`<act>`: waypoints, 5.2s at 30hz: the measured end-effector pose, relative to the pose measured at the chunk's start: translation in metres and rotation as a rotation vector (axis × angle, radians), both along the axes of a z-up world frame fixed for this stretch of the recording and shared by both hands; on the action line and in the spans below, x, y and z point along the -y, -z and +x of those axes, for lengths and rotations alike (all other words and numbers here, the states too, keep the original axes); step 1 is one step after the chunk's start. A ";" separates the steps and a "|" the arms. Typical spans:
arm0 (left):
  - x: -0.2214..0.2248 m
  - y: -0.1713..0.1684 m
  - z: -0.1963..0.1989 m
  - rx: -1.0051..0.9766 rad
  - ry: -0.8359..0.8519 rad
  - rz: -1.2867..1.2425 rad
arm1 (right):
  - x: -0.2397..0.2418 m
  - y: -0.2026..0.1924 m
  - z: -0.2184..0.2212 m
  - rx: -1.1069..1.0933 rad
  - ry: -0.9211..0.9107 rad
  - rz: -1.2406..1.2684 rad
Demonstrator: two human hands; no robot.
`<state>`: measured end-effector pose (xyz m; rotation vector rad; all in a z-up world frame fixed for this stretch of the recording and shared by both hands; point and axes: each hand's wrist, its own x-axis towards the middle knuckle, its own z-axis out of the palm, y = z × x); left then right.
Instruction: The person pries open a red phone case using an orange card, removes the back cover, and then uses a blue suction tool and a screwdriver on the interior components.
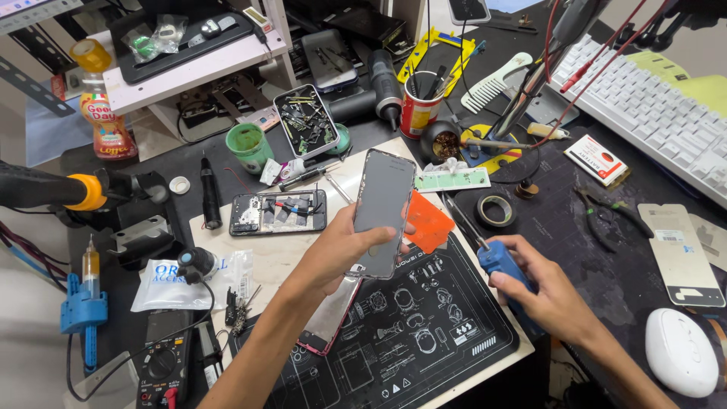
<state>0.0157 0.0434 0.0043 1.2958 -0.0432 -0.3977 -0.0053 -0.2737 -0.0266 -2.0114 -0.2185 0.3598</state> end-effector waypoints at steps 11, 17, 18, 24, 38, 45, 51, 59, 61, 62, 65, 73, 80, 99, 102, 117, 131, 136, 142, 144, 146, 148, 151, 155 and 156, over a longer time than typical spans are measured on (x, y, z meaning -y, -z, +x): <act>0.001 0.004 0.000 -0.041 0.019 0.039 | -0.021 -0.019 -0.008 0.062 -0.048 -0.306; -0.001 0.002 0.001 0.014 0.015 0.016 | -0.030 -0.019 -0.012 0.089 -0.074 -0.303; -0.002 0.002 0.000 -0.002 0.006 0.010 | -0.030 -0.019 -0.012 0.076 -0.069 -0.317; 0.000 0.001 -0.002 -0.048 -0.013 0.020 | -0.032 -0.019 -0.015 0.097 -0.061 -0.339; -0.033 0.002 -0.026 -0.051 -0.065 0.051 | -0.060 -0.044 -0.001 0.219 -0.208 -0.302; -0.042 0.006 -0.030 -0.081 -0.121 0.031 | -0.068 -0.044 0.006 0.254 -0.227 -0.297; -0.041 0.008 -0.029 -0.109 -0.128 0.021 | -0.064 -0.037 0.006 0.273 -0.227 -0.327; -0.039 0.004 -0.031 -0.125 -0.156 0.120 | -0.069 -0.029 0.003 0.121 -0.215 -0.364; -0.039 0.004 -0.032 -0.124 -0.156 0.165 | -0.070 -0.026 0.002 0.181 -0.237 -0.389; -0.039 0.005 -0.032 -0.123 -0.156 0.186 | -0.070 -0.025 0.001 0.211 -0.247 -0.402; -0.038 0.007 -0.032 -0.097 -0.172 0.242 | -0.071 -0.020 0.001 0.296 -0.253 -0.385; -0.037 0.012 -0.034 0.099 -0.150 0.479 | -0.071 -0.018 0.001 0.318 -0.206 -0.384; -0.036 0.018 -0.033 0.148 -0.121 0.407 | -0.067 -0.016 0.001 0.325 -0.182 -0.342; -0.023 0.003 -0.033 0.058 -0.309 -0.040 | -0.049 -0.009 0.000 -0.253 -0.244 0.405; 0.001 0.007 -0.040 0.051 -0.335 -0.255 | -0.057 -0.001 -0.008 -0.304 -0.299 0.444; 0.010 0.003 0.003 0.104 -0.468 -0.729 | -0.075 -0.018 -0.012 0.049 -0.194 0.052; 0.004 -0.016 -0.020 0.040 -0.317 -0.809 | -0.090 -0.031 -0.036 0.268 -0.230 -0.231; 0.001 -0.014 -0.018 0.025 -0.363 -0.755 | -0.091 -0.023 -0.038 0.288 -0.236 -0.252; -0.007 -0.014 -0.018 0.152 -0.343 -0.888 | -0.089 -0.017 -0.036 0.297 -0.202 -0.261; -0.006 -0.014 -0.019 0.182 -0.341 -0.918 | -0.089 -0.017 -0.037 0.283 -0.212 -0.255; -0.004 -0.014 -0.020 0.208 -0.362 -0.902 | -0.091 -0.017 -0.040 0.275 -0.236 -0.240; -0.003 -0.015 -0.020 0.211 -0.382 -0.909 | -0.092 -0.017 -0.041 0.265 -0.240 -0.240; -0.003 -0.017 -0.020 0.208 -0.411 -0.909 | -0.093 -0.018 -0.042 0.257 -0.242 -0.246; -0.002 -0.019 -0.021 0.229 -0.433 -0.900 | -0.092 -0.018 -0.044 0.274 -0.259 -0.204; -0.001 -0.019 -0.021 0.225 -0.439 -0.913 | -0.093 -0.017 -0.045 0.262 -0.257 -0.198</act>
